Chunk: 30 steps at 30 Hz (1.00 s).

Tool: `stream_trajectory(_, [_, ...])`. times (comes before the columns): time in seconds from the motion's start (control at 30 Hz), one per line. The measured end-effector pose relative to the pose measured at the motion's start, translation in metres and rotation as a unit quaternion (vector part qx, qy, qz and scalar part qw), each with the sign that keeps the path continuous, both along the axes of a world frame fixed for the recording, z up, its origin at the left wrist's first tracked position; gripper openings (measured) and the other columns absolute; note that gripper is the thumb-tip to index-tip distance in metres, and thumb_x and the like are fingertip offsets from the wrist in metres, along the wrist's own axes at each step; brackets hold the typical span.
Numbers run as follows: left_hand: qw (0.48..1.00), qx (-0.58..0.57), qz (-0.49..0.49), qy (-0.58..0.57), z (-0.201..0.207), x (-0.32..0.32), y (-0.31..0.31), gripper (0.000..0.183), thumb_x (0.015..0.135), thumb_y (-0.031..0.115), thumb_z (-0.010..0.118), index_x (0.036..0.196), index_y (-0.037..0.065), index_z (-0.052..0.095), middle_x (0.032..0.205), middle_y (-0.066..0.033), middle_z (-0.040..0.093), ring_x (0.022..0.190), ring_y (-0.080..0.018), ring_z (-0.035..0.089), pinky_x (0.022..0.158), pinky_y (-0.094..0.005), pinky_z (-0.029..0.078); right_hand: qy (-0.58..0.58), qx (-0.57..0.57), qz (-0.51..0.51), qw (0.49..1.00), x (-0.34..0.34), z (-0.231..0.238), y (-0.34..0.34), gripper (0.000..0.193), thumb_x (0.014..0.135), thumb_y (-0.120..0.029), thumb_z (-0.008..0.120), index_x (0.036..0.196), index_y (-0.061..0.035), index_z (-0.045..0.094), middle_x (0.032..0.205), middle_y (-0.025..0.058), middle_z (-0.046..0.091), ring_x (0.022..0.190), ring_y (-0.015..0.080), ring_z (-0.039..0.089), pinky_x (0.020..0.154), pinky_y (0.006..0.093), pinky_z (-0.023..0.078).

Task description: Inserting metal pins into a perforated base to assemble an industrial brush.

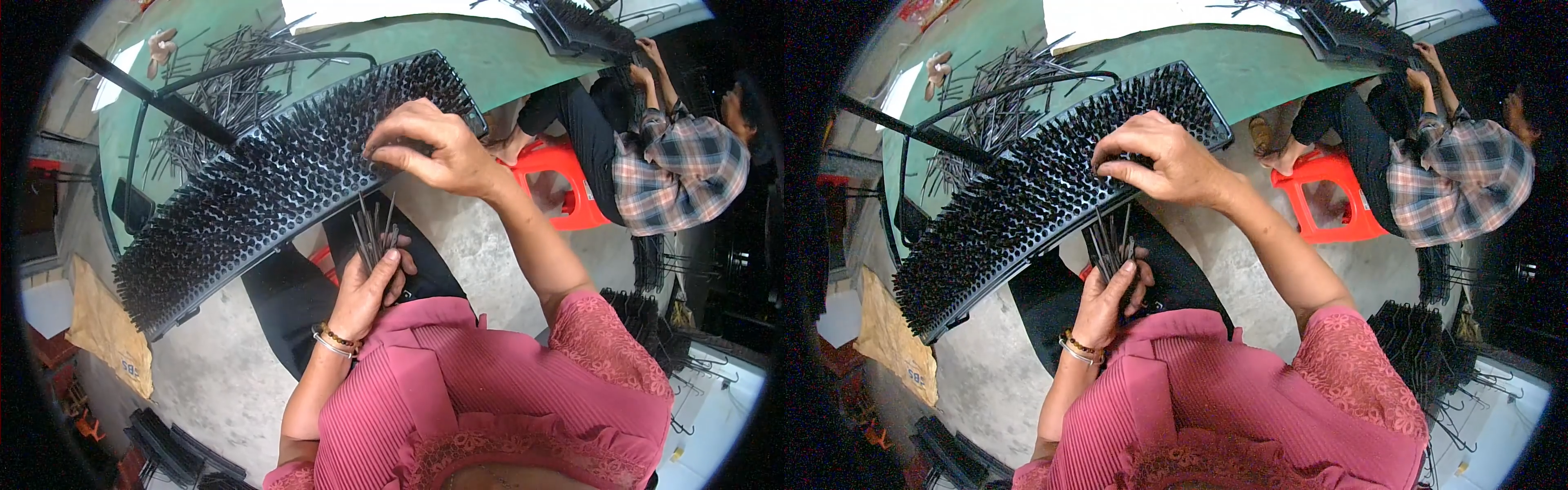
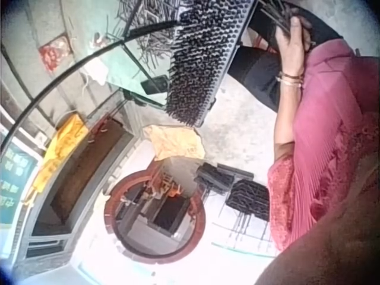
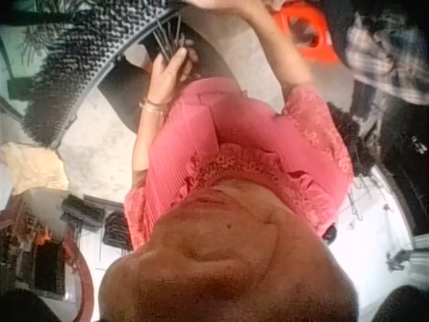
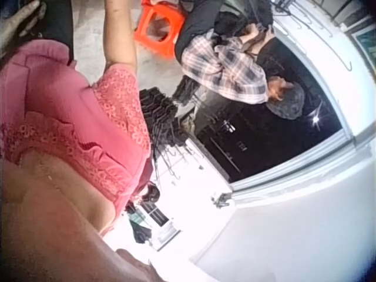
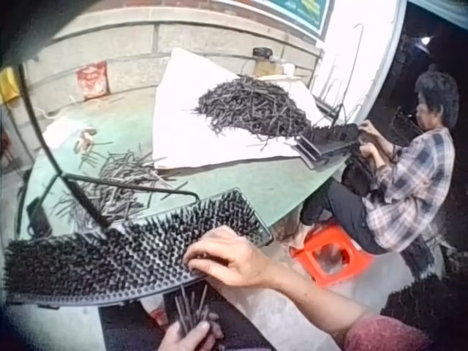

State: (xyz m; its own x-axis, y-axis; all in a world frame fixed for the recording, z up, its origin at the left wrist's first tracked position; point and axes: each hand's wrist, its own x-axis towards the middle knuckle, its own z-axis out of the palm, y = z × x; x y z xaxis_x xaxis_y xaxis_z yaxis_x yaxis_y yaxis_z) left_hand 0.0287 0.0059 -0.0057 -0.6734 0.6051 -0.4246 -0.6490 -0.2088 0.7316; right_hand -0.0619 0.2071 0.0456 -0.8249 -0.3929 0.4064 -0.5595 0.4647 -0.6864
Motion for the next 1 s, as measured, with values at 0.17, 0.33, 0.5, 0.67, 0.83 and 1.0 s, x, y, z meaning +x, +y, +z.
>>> stream_trajectory(0.17, [1.0, -0.005, 0.001, 0.004, 0.002, 0.001, 0.001, 0.029, 0.095, 0.022, 0.048, 0.115, 0.002, 0.052, 0.082, -0.0057, 0.058, 0.052, -0.0065, 0.042, 0.044, -0.0191, 0.033, 0.099, 0.042, -0.059, 0.992, 0.008, -0.001, -0.007, 0.014, 0.077, -0.009, 0.068, 0.09, -0.0054, 0.066, 0.09, 0.0057, 0.066, 0.086, 0.0224, 0.06, 0.082, 0.0338, 0.043])
stream_trajectory(0.33, [1.0, 0.001, -0.008, 0.0, 0.002, 0.001, 0.0, 0.028, 0.096, 0.02, 0.047, 0.116, -0.001, 0.05, 0.081, -0.0043, 0.056, 0.053, -0.0045, 0.041, 0.045, -0.0172, 0.034, 0.157, 0.058, -0.072, 0.983, 0.015, 0.001, -0.011, 0.017, 0.074, -0.008, 0.07, 0.09, -0.0051, 0.066, 0.093, 0.0062, 0.065, 0.086, 0.0228, 0.06, 0.079, 0.0335, 0.044])
stream_trajectory(0.5, [1.0, 0.006, -0.004, 0.004, 0.003, 0.003, 0.001, 0.029, 0.096, 0.02, 0.048, 0.116, 0.0, 0.051, 0.082, -0.0049, 0.058, 0.053, -0.0057, 0.043, 0.045, -0.018, 0.034, 0.204, 0.096, -0.114, 0.968, 0.022, -0.002, -0.015, 0.018, 0.073, -0.009, 0.071, 0.09, -0.0048, 0.066, 0.092, 0.0061, 0.065, 0.084, 0.0224, 0.061, 0.076, 0.0334, 0.043])
stream_trajectory(0.67, [1.0, 0.016, 0.006, 0.0, 0.005, 0.004, 0.003, 0.03, 0.095, 0.021, 0.05, 0.115, 0.0, 0.052, 0.083, -0.0061, 0.06, 0.055, -0.0082, 0.047, 0.046, -0.0198, 0.036, 0.218, 0.12, -0.11, 0.962, 0.018, -0.001, -0.019, 0.02, 0.072, -0.01, 0.071, 0.091, -0.0049, 0.066, 0.092, 0.0062, 0.065, 0.083, 0.0225, 0.06, 0.076, 0.0332, 0.043])
stream_trajectory(0.83, [1.0, 0.026, 0.009, -0.003, 0.009, 0.001, 0.004, 0.031, 0.097, 0.023, 0.046, 0.115, -0.001, 0.051, 0.083, -0.0042, 0.057, 0.061, -0.0062, 0.048, 0.051, -0.0199, 0.041, 0.22, 0.122, -0.127, 0.959, 0.022, -0.001, -0.019, 0.021, 0.072, -0.013, 0.071, 0.092, -0.0055, 0.067, 0.09, 0.0076, 0.064, 0.082, 0.0233, 0.06, 0.075, 0.0333, 0.044])
stream_trajectory(1.0, [0.999, 0.049, 0.011, 0.012, 0.019, -0.005, 0.003, 0.029, 0.097, 0.023, 0.046, 0.115, 0.0, 0.051, 0.085, -0.0034, 0.057, 0.062, -0.0059, 0.048, 0.051, -0.0194, 0.04, -0.062, 0.022, -0.145, 0.987, 0.054, 0.012, -0.011, 0.021, 0.077, -0.011, 0.069, 0.096, -0.0008, 0.067, 0.089, 0.0102, 0.064, 0.08, 0.021, 0.06, 0.07, 0.0311, 0.047])
